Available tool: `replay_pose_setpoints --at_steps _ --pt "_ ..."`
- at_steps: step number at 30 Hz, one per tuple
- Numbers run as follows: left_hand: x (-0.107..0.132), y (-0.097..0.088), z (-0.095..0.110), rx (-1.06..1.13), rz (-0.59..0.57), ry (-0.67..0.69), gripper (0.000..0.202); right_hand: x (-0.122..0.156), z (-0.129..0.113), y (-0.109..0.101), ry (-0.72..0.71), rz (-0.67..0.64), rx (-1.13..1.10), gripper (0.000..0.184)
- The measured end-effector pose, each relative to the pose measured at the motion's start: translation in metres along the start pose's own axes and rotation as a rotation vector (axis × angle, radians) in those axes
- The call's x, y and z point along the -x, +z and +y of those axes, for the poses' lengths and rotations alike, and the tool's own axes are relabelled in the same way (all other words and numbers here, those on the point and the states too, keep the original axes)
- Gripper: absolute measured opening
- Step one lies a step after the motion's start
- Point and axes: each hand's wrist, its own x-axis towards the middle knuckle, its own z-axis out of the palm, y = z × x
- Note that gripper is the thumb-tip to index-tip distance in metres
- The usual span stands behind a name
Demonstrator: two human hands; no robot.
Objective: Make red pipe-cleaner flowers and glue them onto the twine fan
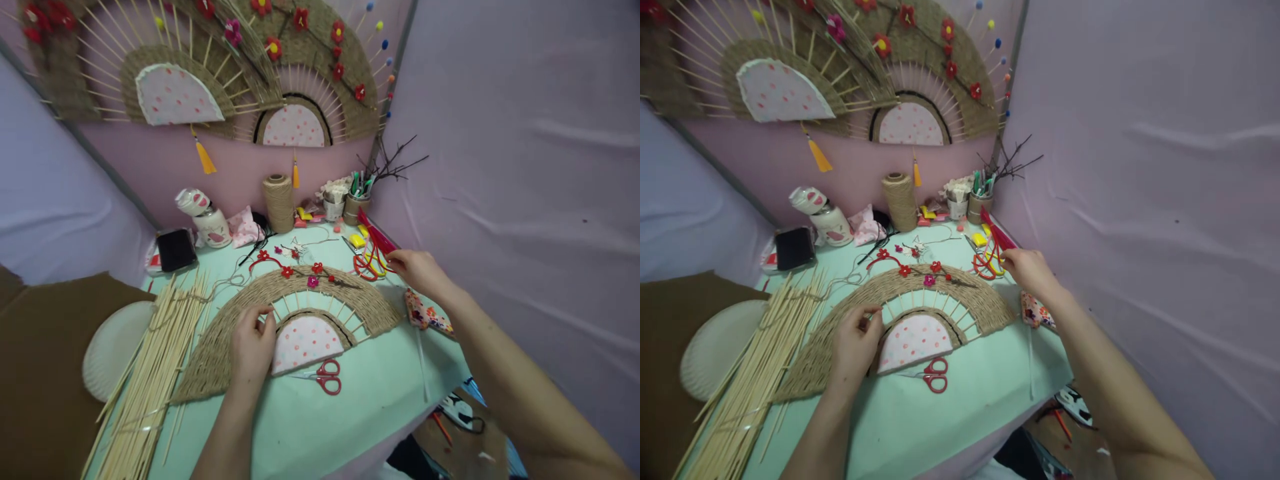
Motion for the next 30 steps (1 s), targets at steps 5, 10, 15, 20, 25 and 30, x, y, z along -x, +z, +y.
replay_pose_setpoints --at_steps 5,10,15,20,25,30 --pt "0.0 -0.004 -0.002 0.114 0.106 -0.087 0.015 0.006 -0.02 0.003 -0.127 -0.067 -0.094 0.021" --pt "0.0 -0.01 0.001 0.279 0.212 -0.186 0.016 -0.022 -0.016 0.018 -0.073 -0.104 -0.06 0.026" --pt "-0.003 -0.015 0.002 0.444 0.302 -0.252 0.018 -0.051 -0.016 0.047 -0.131 -0.155 -0.064 0.025" --pt "-0.005 -0.015 -0.006 0.589 0.379 -0.312 0.021 -0.061 -0.024 0.051 -0.101 -0.134 -0.069 0.02" --pt "-0.004 -0.013 -0.009 0.672 0.403 -0.324 0.021 -0.077 -0.06 0.035 -0.128 -0.128 -0.122 0.025" --pt "-0.003 -0.015 -0.008 0.679 0.371 -0.318 0.02 -0.12 -0.147 0.04 -0.214 -0.211 -0.141 0.028"
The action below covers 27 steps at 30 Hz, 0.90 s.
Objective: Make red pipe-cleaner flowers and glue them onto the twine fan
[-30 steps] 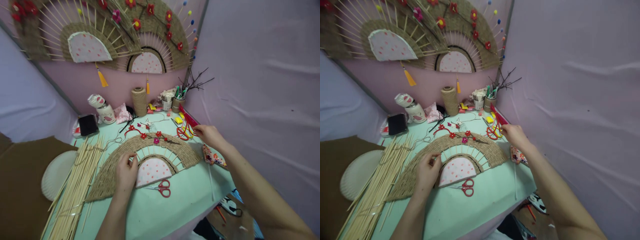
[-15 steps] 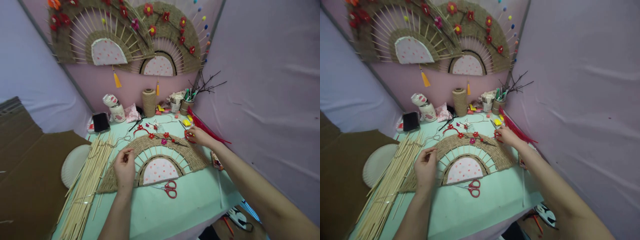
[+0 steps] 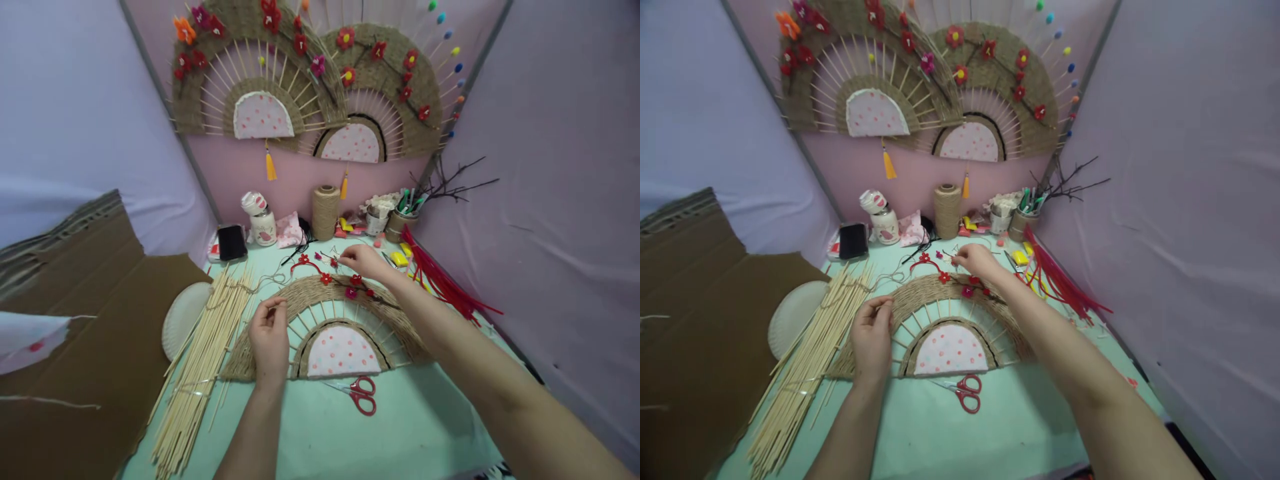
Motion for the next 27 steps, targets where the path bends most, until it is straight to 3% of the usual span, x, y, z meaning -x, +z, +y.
replay_pose_setpoints --at_steps 4,8,11,15,17,20,23,24,27 --pt "-0.001 -0.003 0.0 -0.042 -0.032 -0.006 0.02 -0.047 -0.047 0.023 0.092 -0.095 0.083 0.024" --pt "0.0 -0.003 0.002 -0.053 -0.094 -0.024 0.019 -0.062 -0.065 0.039 0.163 -0.171 0.137 0.033" --pt "0.001 -0.002 0.006 -0.065 -0.109 -0.01 0.017 -0.06 -0.069 0.039 0.17 -0.174 0.146 0.034" --pt "0.004 0.0 0.013 -0.104 -0.133 0.013 0.015 -0.047 -0.076 0.018 0.108 -0.088 0.142 0.022" --pt "0.007 0.001 0.015 -0.132 -0.143 0.083 0.014 -0.032 -0.08 0.001 0.046 0.0 0.14 0.023" --pt "0.015 0.0 0.017 -0.162 -0.071 0.335 0.012 0.008 -0.085 -0.016 -0.031 0.136 0.144 0.026" --pt "0.02 -0.004 0.018 -0.198 0.06 0.625 0.008 0.067 -0.087 -0.014 -0.098 0.15 0.128 0.024" --pt "0.02 -0.004 0.018 -0.213 0.081 0.679 0.007 0.087 -0.087 -0.009 -0.192 0.126 0.087 0.022" --pt "0.019 -0.001 0.016 -0.252 0.004 0.617 0.01 0.137 -0.082 0.01 -0.299 0.067 -0.071 0.016"
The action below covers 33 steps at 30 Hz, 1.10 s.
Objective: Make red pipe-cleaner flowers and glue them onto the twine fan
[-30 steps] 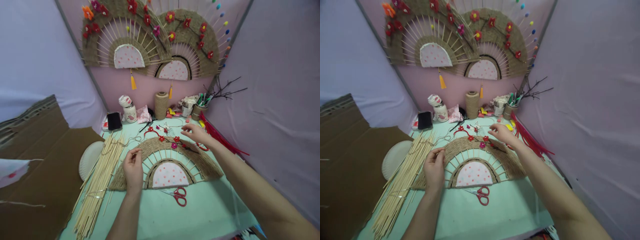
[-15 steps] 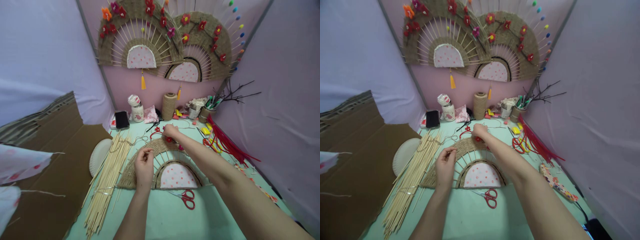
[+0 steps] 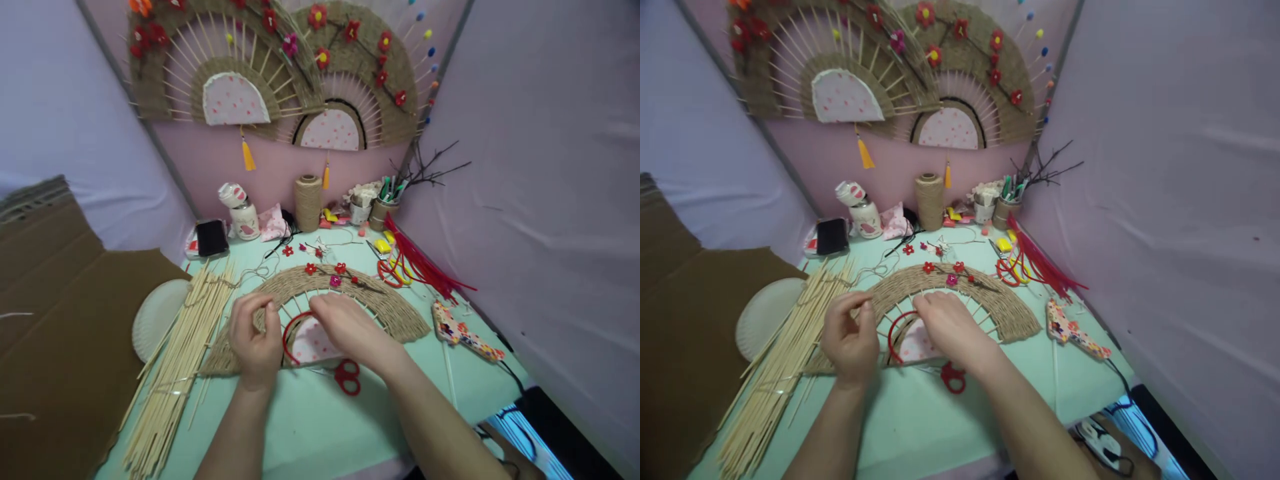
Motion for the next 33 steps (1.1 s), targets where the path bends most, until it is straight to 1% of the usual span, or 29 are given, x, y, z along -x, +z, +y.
replay_pose_setpoints --at_steps 1,3,4,5,6,7,9,11,14,16,18,21,23,27,29,31,33 --pt "0.0 0.003 0.0 0.019 -0.112 -0.085 0.012 0.011 0.0 0.005 -0.026 -0.012 -0.06 0.015" --pt "0.001 0.01 0.0 0.072 -0.417 -0.296 0.02 0.025 0.005 0.012 -0.044 0.003 -0.148 0.014" --pt "0.003 0.014 0.001 0.087 -0.561 -0.381 0.024 0.027 0.009 0.014 -0.036 0.027 -0.178 0.014" --pt "0.004 0.017 0.003 0.092 -0.678 -0.433 0.027 0.028 0.013 0.015 -0.017 0.061 -0.201 0.014" --pt "0.006 0.019 0.006 0.082 -0.759 -0.449 0.028 0.027 0.016 0.015 0.007 0.095 -0.224 0.014" --pt "0.007 0.021 0.008 0.058 -0.809 -0.435 0.027 0.026 0.019 0.015 0.033 0.126 -0.251 0.014" --pt "0.008 0.024 0.014 0.006 -0.845 -0.379 0.026 0.022 0.023 0.015 0.074 0.169 -0.322 0.013" --pt "0.004 0.024 0.019 -0.02 -0.847 -0.359 0.026 0.02 0.025 0.015 0.102 0.193 -0.4 0.011" --pt "-0.003 0.023 0.023 0.006 -0.849 -0.423 0.026 0.02 0.029 0.018 0.166 0.213 -0.506 0.017" --pt "-0.006 0.022 0.024 0.035 -0.874 -0.481 0.025 0.022 0.032 0.022 0.208 0.188 -0.601 0.024" --pt "-0.007 0.022 0.023 0.064 -0.889 -0.53 0.026 0.023 0.035 0.026 0.246 0.137 -0.728 0.027" --pt "-0.007 0.024 0.019 0.113 -0.878 -0.593 0.027 0.023 0.038 0.03 0.295 0.021 -0.951 0.026" --pt "-0.007 0.026 0.016 0.151 -0.858 -0.63 0.028 0.019 0.039 0.031 0.339 -0.01 -1.086 0.025" --pt "-0.009 0.035 0.01 0.28 -0.819 -0.712 0.029 0.003 0.041 0.032 0.412 0.1 -1.365 0.031" --pt "-0.008 0.038 0.007 0.327 -0.81 -0.731 0.029 -0.005 0.041 0.034 0.441 0.127 -1.495 0.034" --pt "-0.004 0.039 0.005 0.339 -0.806 -0.734 0.029 -0.009 0.042 0.038 0.465 0.135 -1.563 0.036" --pt "0.001 0.039 0.004 0.348 -0.81 -0.753 0.029 -0.008 0.042 0.042 0.46 0.148 -1.557 0.035"
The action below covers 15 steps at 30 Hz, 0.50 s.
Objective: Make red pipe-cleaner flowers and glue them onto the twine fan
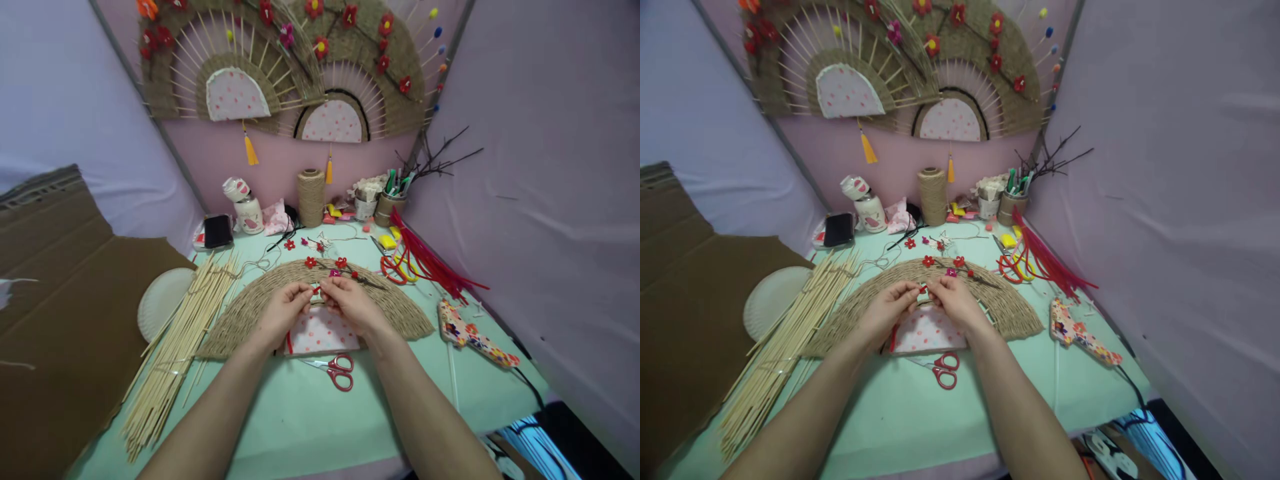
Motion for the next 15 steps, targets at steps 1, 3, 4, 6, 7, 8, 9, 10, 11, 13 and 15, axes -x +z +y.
replay_pose_setpoints --at_steps 1,3,4,6,7,8,9,10,11,13,15 --pt "0.002 0.001 -0.002 0.014 -0.014 -0.014 0.029 0.001 0.002 -0.001 -0.016 0.005 0.023 0.034" --pt "0.005 0.002 -0.006 0.038 -0.064 -0.038 0.027 0.004 0.006 -0.002 -0.053 0.013 0.112 0.03" --pt "0.006 0.003 -0.008 0.048 -0.094 -0.047 0.027 0.006 0.007 -0.003 -0.077 0.016 0.178 0.029" --pt "0.008 0.004 -0.01 0.048 -0.14 -0.064 0.025 0.011 0.008 -0.003 -0.162 0.051 0.349 0.023" --pt "0.009 0.004 -0.01 0.032 -0.143 -0.07 0.024 0.013 0.008 -0.003 -0.236 0.088 0.45 0.018" --pt "0.009 0.004 -0.01 0.007 -0.131 -0.071 0.023 0.015 0.008 -0.003 -0.327 0.129 0.558 0.013" --pt "0.009 0.004 -0.01 -0.022 -0.111 -0.068 0.022 0.016 0.008 -0.002 -0.428 0.16 0.668 0.011" --pt "0.009 0.003 -0.009 -0.052 -0.087 -0.062 0.022 0.018 0.008 -0.001 -0.523 0.171 0.772 0.013" --pt "0.009 0.002 -0.008 -0.076 -0.069 -0.053 0.022 0.019 0.008 -0.001 -0.601 0.161 0.864 0.016" --pt "0.009 0.0 -0.006 -0.103 -0.056 -0.042 0.022 0.02 0.009 0.0 -0.697 0.117 0.993 0.017" --pt "0.009 -0.001 -0.004 -0.129 -0.063 -0.043 0.022 0.02 0.01 0.001 -0.738 0.112 1.044 0.017"
